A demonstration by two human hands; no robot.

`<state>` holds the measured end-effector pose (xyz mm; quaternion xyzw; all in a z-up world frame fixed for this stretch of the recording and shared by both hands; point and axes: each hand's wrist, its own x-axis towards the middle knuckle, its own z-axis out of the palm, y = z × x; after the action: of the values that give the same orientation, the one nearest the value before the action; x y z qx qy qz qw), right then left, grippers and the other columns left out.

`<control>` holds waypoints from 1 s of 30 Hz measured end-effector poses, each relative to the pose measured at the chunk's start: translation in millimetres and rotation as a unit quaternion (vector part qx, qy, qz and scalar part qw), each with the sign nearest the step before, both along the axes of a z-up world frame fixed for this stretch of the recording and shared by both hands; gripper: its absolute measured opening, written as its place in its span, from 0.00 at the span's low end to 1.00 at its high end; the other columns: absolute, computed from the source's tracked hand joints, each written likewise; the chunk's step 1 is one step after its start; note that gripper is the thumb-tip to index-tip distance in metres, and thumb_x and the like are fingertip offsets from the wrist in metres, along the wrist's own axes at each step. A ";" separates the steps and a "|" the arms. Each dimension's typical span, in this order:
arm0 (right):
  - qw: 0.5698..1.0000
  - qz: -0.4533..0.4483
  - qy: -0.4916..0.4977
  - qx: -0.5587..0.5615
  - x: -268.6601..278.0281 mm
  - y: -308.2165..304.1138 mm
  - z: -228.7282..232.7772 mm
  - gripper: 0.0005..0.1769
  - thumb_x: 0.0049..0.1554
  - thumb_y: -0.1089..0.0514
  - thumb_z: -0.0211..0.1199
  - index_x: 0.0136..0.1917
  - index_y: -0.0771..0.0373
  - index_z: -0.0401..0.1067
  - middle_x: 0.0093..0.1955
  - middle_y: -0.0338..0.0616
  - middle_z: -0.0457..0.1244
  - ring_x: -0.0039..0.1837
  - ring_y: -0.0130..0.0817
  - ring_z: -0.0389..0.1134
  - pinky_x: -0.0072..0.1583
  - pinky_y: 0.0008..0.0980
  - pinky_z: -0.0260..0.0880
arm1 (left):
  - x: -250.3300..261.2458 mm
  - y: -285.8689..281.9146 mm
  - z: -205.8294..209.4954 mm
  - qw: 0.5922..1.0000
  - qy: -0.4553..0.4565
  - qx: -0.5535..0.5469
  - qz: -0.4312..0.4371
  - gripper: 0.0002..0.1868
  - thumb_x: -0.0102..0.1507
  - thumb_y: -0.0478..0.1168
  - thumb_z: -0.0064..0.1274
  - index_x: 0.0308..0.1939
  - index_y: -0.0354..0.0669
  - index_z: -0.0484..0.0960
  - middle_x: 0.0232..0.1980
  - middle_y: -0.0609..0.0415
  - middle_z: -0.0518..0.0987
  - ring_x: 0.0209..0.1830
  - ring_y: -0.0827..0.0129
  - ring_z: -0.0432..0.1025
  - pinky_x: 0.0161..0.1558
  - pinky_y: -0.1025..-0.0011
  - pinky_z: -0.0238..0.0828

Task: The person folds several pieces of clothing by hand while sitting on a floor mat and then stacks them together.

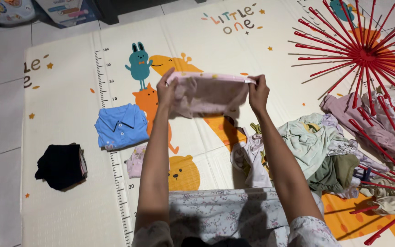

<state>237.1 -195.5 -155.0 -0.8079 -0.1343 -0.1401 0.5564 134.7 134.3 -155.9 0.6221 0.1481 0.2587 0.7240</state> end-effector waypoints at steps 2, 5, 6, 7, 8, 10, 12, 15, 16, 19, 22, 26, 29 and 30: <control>0.997 0.031 -0.051 0.047 4.6 1.6 6.7 0.03 0.64 0.68 0.56 0.52 0.69 0.64 0.59 0.53 0.70 0.60 0.37 0.73 0.61 0.34 0.73 | 7.9 7.0 14.4 0.999 -0.050 0.015 -0.004 0.23 0.68 0.30 0.52 0.69 0.40 0.75 0.70 0.53 0.74 0.66 0.73 0.70 0.65 0.76 0.69; 0.992 0.051 -0.079 0.079 -1.5 2.0 8.2 0.04 0.64 0.69 0.58 0.53 0.69 0.65 0.63 0.55 0.68 0.66 0.38 0.71 0.66 0.34 0.72 | 3.1 9.6 22.8 0.997 -0.074 0.019 0.000 0.23 0.70 0.30 0.50 0.69 0.41 0.75 0.71 0.53 0.75 0.68 0.71 0.69 0.66 0.74 0.66; 0.992 0.050 -0.080 0.078 -7.8 1.8 3.9 0.04 0.64 0.69 0.58 0.53 0.69 0.65 0.63 0.55 0.69 0.66 0.39 0.71 0.67 0.34 0.71 | -3.6 8.9 19.9 0.998 -0.055 0.020 0.007 0.23 0.70 0.30 0.49 0.69 0.43 0.75 0.71 0.54 0.75 0.67 0.70 0.70 0.64 0.73 0.67; 0.992 0.050 -0.082 0.077 -14.7 0.8 -2.4 0.05 0.64 0.69 0.59 0.54 0.69 0.66 0.63 0.55 0.69 0.67 0.40 0.71 0.68 0.35 0.70 | -11.4 7.9 13.7 0.999 -0.036 0.021 0.015 0.23 0.69 0.30 0.49 0.69 0.44 0.75 0.70 0.54 0.75 0.65 0.70 0.71 0.62 0.72 0.68; 0.994 0.051 -0.068 0.069 -22.1 -1.1 -10.6 0.05 0.64 0.70 0.59 0.54 0.69 0.67 0.63 0.54 0.69 0.67 0.40 0.71 0.68 0.35 0.70 | -20.1 5.3 3.3 0.998 -0.034 0.038 0.021 0.22 0.69 0.29 0.48 0.68 0.43 0.76 0.70 0.53 0.76 0.66 0.69 0.70 0.64 0.72 0.67; 0.996 0.054 -0.040 0.051 -41.1 -9.5 -35.0 0.07 0.62 0.70 0.58 0.55 0.69 0.68 0.64 0.52 0.68 0.67 0.40 0.70 0.68 0.36 0.70 | -40.6 -4.5 -31.5 0.997 -0.030 0.070 0.031 0.22 0.69 0.27 0.48 0.66 0.42 0.78 0.69 0.51 0.77 0.69 0.68 0.70 0.68 0.72 0.64; 0.999 0.050 -0.013 0.012 -57.3 -19.9 -65.3 0.09 0.61 0.70 0.60 0.55 0.68 0.70 0.62 0.50 0.69 0.64 0.40 0.71 0.66 0.36 0.70 | -64.1 -18.1 -77.9 0.994 0.055 0.077 0.061 0.22 0.67 0.27 0.49 0.65 0.43 0.79 0.67 0.49 0.78 0.66 0.66 0.71 0.64 0.73 0.66; 0.995 0.073 0.023 -0.069 -76.9 -43.1 -115.1 0.11 0.57 0.71 0.61 0.54 0.68 0.71 0.62 0.49 0.70 0.61 0.40 0.72 0.62 0.36 0.71 | -101.1 -37.6 -147.2 0.982 0.186 -0.004 0.042 0.23 0.65 0.26 0.49 0.64 0.44 0.80 0.64 0.44 0.77 0.59 0.63 0.73 0.58 0.71 0.70; 0.991 0.084 0.036 -0.101 -84.8 -53.9 -131.1 0.11 0.55 0.71 0.61 0.53 0.68 0.70 0.62 0.49 0.70 0.60 0.40 0.73 0.61 0.36 0.71 | -115.0 -45.7 -165.8 0.971 0.233 -0.038 0.028 0.24 0.65 0.26 0.49 0.64 0.44 0.80 0.62 0.42 0.79 0.55 0.62 0.74 0.54 0.70 0.72; 0.981 0.115 0.035 -0.152 -112.7 -77.2 -167.5 0.14 0.53 0.73 0.61 0.52 0.65 0.74 0.57 0.51 0.70 0.58 0.45 0.72 0.58 0.38 0.71 | -145.4 -56.7 -200.4 0.927 0.372 -0.029 -0.043 0.24 0.62 0.28 0.50 0.62 0.48 0.80 0.56 0.38 0.82 0.47 0.60 0.76 0.50 0.65 0.73; 0.957 0.106 0.108 -0.246 -131.5 -93.4 -181.9 0.13 0.50 0.71 0.65 0.50 0.65 0.74 0.49 0.53 0.69 0.53 0.47 0.72 0.55 0.40 0.72 | -175.0 -64.5 -214.5 0.873 0.446 0.183 -0.067 0.18 0.62 0.34 0.58 0.57 0.47 0.82 0.55 0.37 0.81 0.49 0.56 0.76 0.53 0.63 0.71; 0.957 0.124 0.058 -0.257 -138.8 -98.6 -187.0 0.11 0.50 0.72 0.63 0.47 0.65 0.75 0.51 0.51 0.67 0.50 0.47 0.72 0.52 0.41 0.73 | -188.2 -72.1 -219.0 0.798 0.335 0.498 -0.055 0.21 0.58 0.29 0.57 0.55 0.44 0.80 0.62 0.34 0.70 0.54 0.48 0.73 0.48 0.60 0.74; 0.958 0.117 0.043 -0.256 -138.9 -98.4 -188.9 0.11 0.50 0.72 0.62 0.48 0.64 0.75 0.52 0.51 0.66 0.50 0.46 0.72 0.52 0.41 0.73 | -197.3 -76.0 -205.7 0.701 0.244 0.660 -0.119 0.23 0.59 0.31 0.57 0.59 0.48 0.77 0.62 0.41 0.70 0.58 0.50 0.68 0.49 0.57 0.70; 0.957 0.105 0.037 -0.269 -138.8 -98.4 -189.4 0.11 0.51 0.71 0.63 0.48 0.63 0.75 0.52 0.51 0.66 0.50 0.47 0.72 0.52 0.42 0.73 | -198.2 -76.7 -199.9 0.668 0.217 0.695 -0.154 0.22 0.61 0.33 0.57 0.60 0.49 0.76 0.61 0.45 0.70 0.59 0.52 0.67 0.51 0.57 0.69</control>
<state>98.3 -293.9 -344.4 -0.9135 -0.2308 -0.0094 0.3348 -63.5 57.6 -355.8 0.9976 -0.0195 0.0295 0.0596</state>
